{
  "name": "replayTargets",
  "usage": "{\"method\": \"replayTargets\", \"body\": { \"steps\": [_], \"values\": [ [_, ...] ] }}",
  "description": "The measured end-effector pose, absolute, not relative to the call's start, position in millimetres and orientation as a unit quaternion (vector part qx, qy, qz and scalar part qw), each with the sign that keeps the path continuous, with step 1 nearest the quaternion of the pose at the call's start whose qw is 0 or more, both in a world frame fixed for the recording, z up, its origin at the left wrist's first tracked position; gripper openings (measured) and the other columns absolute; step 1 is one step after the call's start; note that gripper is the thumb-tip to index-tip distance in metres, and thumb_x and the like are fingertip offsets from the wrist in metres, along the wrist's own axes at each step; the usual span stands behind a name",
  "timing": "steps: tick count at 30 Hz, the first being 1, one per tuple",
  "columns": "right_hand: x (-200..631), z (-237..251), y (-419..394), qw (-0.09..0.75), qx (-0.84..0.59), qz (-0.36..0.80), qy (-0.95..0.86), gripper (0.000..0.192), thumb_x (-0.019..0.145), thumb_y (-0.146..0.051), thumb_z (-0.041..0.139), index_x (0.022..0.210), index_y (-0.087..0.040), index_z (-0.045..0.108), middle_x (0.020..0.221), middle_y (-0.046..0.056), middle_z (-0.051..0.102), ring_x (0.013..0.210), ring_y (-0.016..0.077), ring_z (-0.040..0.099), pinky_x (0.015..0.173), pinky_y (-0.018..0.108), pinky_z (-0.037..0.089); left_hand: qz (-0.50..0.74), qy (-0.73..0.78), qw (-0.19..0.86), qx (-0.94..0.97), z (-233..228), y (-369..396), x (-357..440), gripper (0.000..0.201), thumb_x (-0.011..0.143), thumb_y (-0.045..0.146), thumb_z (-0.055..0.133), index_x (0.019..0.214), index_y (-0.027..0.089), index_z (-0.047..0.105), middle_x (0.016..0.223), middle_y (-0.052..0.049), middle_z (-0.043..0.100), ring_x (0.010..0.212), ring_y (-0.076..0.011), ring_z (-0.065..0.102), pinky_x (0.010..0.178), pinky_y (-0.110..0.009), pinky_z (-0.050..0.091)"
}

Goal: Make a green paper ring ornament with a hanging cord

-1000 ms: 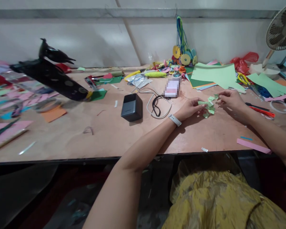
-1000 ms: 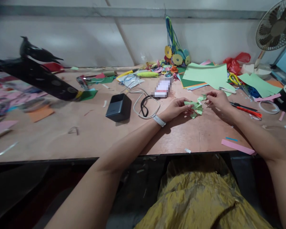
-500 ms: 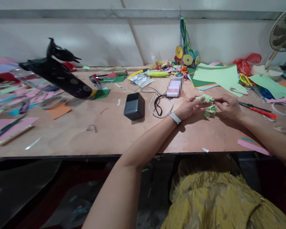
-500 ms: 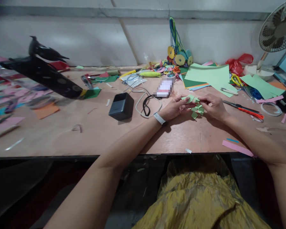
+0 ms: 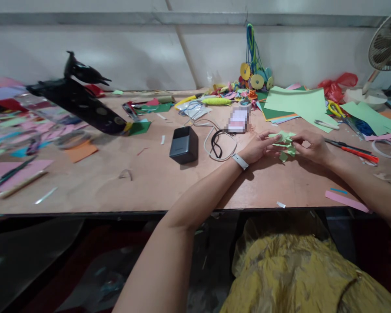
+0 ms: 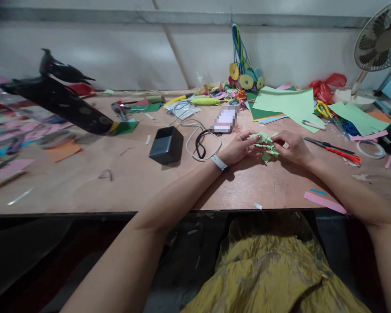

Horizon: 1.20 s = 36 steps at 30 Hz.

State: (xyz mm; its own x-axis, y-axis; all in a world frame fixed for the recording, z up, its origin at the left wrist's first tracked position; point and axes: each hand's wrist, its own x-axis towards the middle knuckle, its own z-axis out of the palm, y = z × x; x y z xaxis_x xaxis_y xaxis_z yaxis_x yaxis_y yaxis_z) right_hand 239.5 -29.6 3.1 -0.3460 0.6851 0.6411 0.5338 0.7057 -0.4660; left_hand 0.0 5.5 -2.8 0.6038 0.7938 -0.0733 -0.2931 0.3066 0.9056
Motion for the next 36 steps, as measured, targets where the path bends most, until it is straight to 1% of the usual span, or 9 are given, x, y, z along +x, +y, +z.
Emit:
{"method": "replayTargets", "body": {
  "steps": [4, 8, 11, 15, 18, 22, 27, 32, 36],
  "values": [
    [234, 4, -34, 0.449, -0.42, 0.176, -0.769, 0.013, 0.087, -0.027, 0.068, 0.094, -0.022, 0.077, 0.091, 0.006, 0.08, 0.08, 0.0219, 0.072, 0.073, 0.036, 0.058, 0.354, 0.248, 0.76, 0.485, -6, 5, 2, 0.046, 0.068, 0.04, 0.099, 0.096, 0.013, 0.075, 0.098, -0.009, 0.081, 0.089, -0.0193, 0.079, 0.077, -0.028, 0.063],
    [229, 8, -39, 0.46, -0.435, 0.339, -0.696, 0.02, 0.081, -0.031, 0.074, 0.099, -0.023, 0.075, 0.094, 0.005, 0.078, 0.084, 0.0219, 0.072, 0.074, 0.036, 0.059, 0.363, 0.262, 0.743, 0.497, -8, 6, 3, 0.046, 0.067, 0.041, 0.099, 0.096, 0.013, 0.079, 0.095, -0.008, 0.081, 0.082, -0.0152, 0.077, 0.075, -0.026, 0.062],
    [226, 11, -44, 0.443, -0.432, 0.465, -0.633, 0.027, 0.077, -0.027, 0.076, 0.103, -0.025, 0.073, 0.097, 0.003, 0.077, 0.084, 0.0214, 0.072, 0.072, 0.035, 0.06, 0.363, 0.27, 0.734, 0.506, -8, 5, 3, 0.045, 0.067, 0.04, 0.099, 0.097, 0.012, 0.079, 0.094, -0.007, 0.081, 0.083, -0.0155, 0.076, 0.077, -0.028, 0.062],
    [223, 16, -47, 0.429, -0.433, 0.559, -0.562, 0.025, 0.078, -0.025, 0.073, 0.103, -0.027, 0.073, 0.091, 0.0, 0.075, 0.079, 0.02, 0.071, 0.07, 0.035, 0.06, 0.373, 0.262, 0.725, 0.516, -7, 4, 5, 0.045, 0.068, 0.042, 0.098, 0.096, 0.012, 0.079, 0.092, -0.007, 0.08, 0.081, -0.0145, 0.075, 0.078, -0.029, 0.061],
    [223, 17, -46, 0.431, -0.448, 0.568, -0.539, 0.022, 0.081, -0.032, 0.077, 0.102, -0.026, 0.073, 0.087, 0.0, 0.074, 0.072, 0.017, 0.067, 0.066, 0.033, 0.059, 0.386, 0.266, 0.706, 0.531, -8, 5, 5, 0.046, 0.068, 0.044, 0.098, 0.094, 0.013, 0.078, 0.09, -0.006, 0.08, 0.078, -0.0133, 0.073, 0.078, -0.029, 0.059],
    [223, 17, -44, 0.425, -0.428, 0.565, -0.563, 0.035, 0.077, -0.043, 0.09, 0.101, -0.023, 0.074, 0.091, 0.002, 0.076, 0.072, 0.0153, 0.067, 0.065, 0.03, 0.058, 0.394, 0.279, 0.679, 0.554, -9, 7, 3, 0.043, 0.072, 0.045, 0.096, 0.094, 0.013, 0.078, 0.089, -0.005, 0.079, 0.078, -0.0121, 0.073, 0.077, -0.026, 0.058],
    [224, 12, -44, 0.425, -0.418, 0.598, -0.536, 0.046, 0.071, -0.05, 0.096, 0.1, -0.023, 0.073, 0.09, 0.003, 0.077, 0.075, 0.0175, 0.071, 0.068, 0.033, 0.062, 0.379, 0.286, 0.704, 0.528, -7, 6, 1, 0.045, 0.072, 0.043, 0.096, 0.098, 0.014, 0.073, 0.091, -0.006, 0.079, 0.084, -0.0168, 0.076, 0.073, -0.028, 0.06],
    [230, 13, -36, 0.467, -0.449, 0.557, -0.519, 0.049, 0.063, -0.052, 0.099, 0.091, -0.023, 0.071, 0.083, 0.001, 0.074, 0.072, 0.0178, 0.07, 0.065, 0.035, 0.063, 0.383, 0.267, 0.707, 0.531, -7, 5, 0, 0.045, 0.073, 0.038, 0.095, 0.099, 0.013, 0.069, 0.093, -0.006, 0.079, 0.085, -0.0174, 0.078, 0.074, -0.029, 0.062],
    [233, 17, -31, 0.485, -0.459, 0.499, -0.552, 0.042, 0.067, -0.048, 0.097, 0.088, -0.022, 0.072, 0.084, 0.001, 0.073, 0.075, 0.0173, 0.069, 0.068, 0.033, 0.061, 0.373, 0.278, 0.683, 0.563, -5, 5, -1, 0.044, 0.075, 0.034, 0.094, 0.101, 0.014, 0.065, 0.088, -0.004, 0.077, 0.075, -0.013, 0.075, 0.068, -0.025, 0.06]
  ]
}}
